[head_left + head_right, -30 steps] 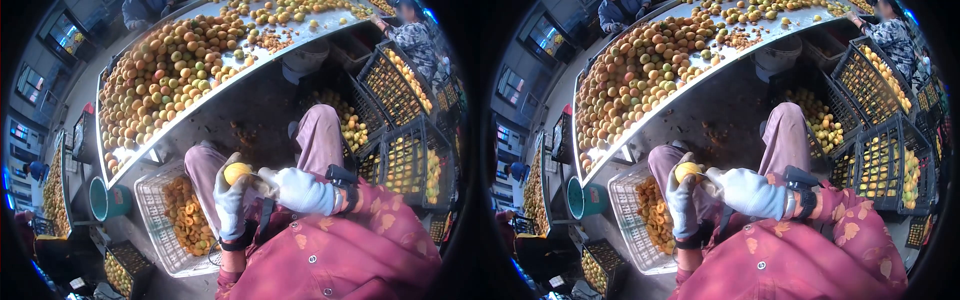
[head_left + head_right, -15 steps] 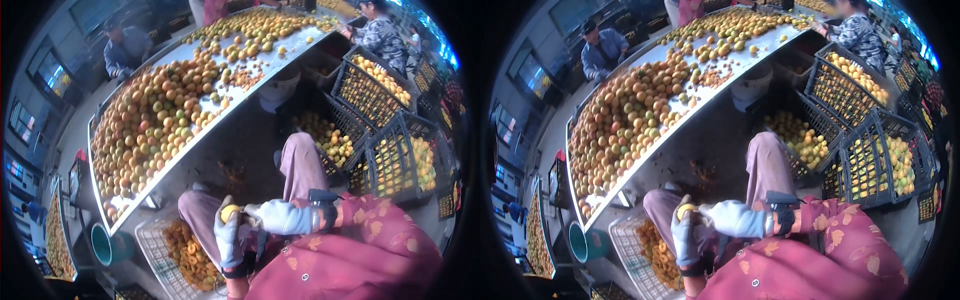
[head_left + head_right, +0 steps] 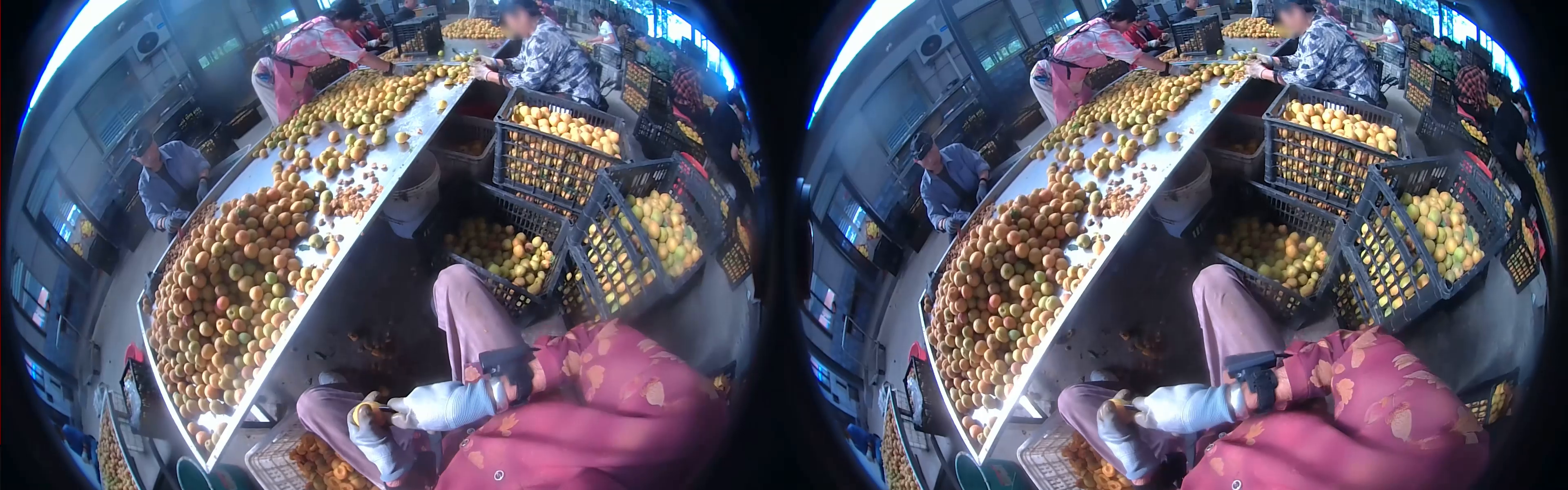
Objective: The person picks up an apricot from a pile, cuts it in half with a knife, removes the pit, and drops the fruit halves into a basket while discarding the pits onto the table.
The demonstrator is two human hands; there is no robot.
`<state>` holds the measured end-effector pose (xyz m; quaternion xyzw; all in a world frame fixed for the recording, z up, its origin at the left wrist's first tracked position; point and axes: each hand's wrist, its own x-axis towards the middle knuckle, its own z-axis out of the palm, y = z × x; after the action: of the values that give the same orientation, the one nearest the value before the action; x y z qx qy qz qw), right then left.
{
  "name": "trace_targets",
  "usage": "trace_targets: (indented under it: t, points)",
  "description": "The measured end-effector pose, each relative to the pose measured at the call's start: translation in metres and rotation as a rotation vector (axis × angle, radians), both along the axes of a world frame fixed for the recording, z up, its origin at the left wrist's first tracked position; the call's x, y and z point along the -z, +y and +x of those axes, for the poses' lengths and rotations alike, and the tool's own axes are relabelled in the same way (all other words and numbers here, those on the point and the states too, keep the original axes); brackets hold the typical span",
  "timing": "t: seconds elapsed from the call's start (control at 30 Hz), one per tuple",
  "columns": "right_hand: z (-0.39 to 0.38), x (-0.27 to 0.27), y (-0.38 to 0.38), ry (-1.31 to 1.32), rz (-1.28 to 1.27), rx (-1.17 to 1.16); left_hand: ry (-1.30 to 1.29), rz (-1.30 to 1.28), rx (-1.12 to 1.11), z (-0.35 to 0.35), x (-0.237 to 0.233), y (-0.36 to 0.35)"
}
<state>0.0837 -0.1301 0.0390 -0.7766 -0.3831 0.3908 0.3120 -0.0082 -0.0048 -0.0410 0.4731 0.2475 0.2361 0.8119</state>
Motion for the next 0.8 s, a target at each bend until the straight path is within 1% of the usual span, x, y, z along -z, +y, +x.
trace_targets:
  t: [0.07,0.1,0.13,0.23,0.27,0.3,0.33,0.37,0.4,0.43,0.47,0.53,0.57,0.6,0.63,0.67,0.7,0.73,0.77,0.8]
  points:
    - [-0.015,0.025,0.000,-0.211,0.117,0.044,0.041,-0.297,0.046,-0.001,-0.010,-0.004]
    - [-0.017,0.031,0.001,-0.196,0.133,0.074,0.086,-0.397,0.063,0.001,-0.020,-0.006]
    - [-0.018,0.035,0.002,-0.183,0.148,0.103,0.085,-0.394,0.066,0.001,-0.017,-0.005]
    - [-0.017,0.052,0.004,-0.228,0.191,0.141,0.150,-0.340,0.036,0.002,-0.011,-0.001]
    - [-0.017,0.049,0.002,-0.218,0.186,0.131,0.220,-0.302,0.089,0.002,-0.017,0.003]
    - [-0.014,0.044,-0.001,-0.284,0.212,0.138,0.296,-0.270,0.130,-0.001,-0.022,0.006]
    - [-0.013,0.040,-0.002,-0.337,0.241,0.139,0.283,-0.239,0.158,-0.003,-0.022,0.007]
    - [-0.012,0.048,-0.001,-0.444,0.228,0.100,0.237,-0.132,0.124,-0.002,-0.015,0.006]
    - [-0.015,0.056,0.000,-0.549,0.162,0.060,0.201,-0.024,0.089,-0.002,-0.009,0.005]
    - [-0.016,0.053,-0.001,-0.584,0.217,0.065,0.188,0.126,0.083,-0.001,-0.013,0.004]
    - [-0.017,0.041,-0.001,-0.573,0.178,0.066,0.173,0.275,0.086,0.002,-0.017,0.003]
    - [-0.016,0.034,0.001,-0.379,0.153,0.084,0.155,0.201,0.072,-0.001,-0.021,0.003]
    - [-0.018,0.032,0.000,-0.333,0.164,0.107,0.118,0.272,0.039,-0.001,-0.020,0.002]
    - [-0.020,0.032,-0.001,-0.292,0.172,0.134,0.136,0.288,0.043,0.000,-0.024,0.002]
    - [-0.019,0.044,-0.001,-0.247,0.261,0.117,0.128,0.300,0.040,0.000,-0.025,0.000]
    - [-0.019,0.045,-0.001,-0.236,0.258,0.110,0.118,0.313,0.040,-0.001,-0.025,-0.002]
    - [-0.018,0.045,-0.001,-0.202,0.315,0.106,0.125,0.310,0.036,-0.001,-0.024,-0.004]
    - [-0.018,0.045,-0.001,-0.169,0.371,0.101,0.068,0.238,0.038,-0.002,-0.022,-0.005]
    - [-0.019,0.046,-0.002,-0.202,0.380,0.118,0.012,0.166,0.039,-0.003,-0.020,-0.006]
    - [-0.018,0.045,-0.003,-0.195,0.378,0.114,0.018,0.164,0.035,-0.003,-0.018,-0.005]
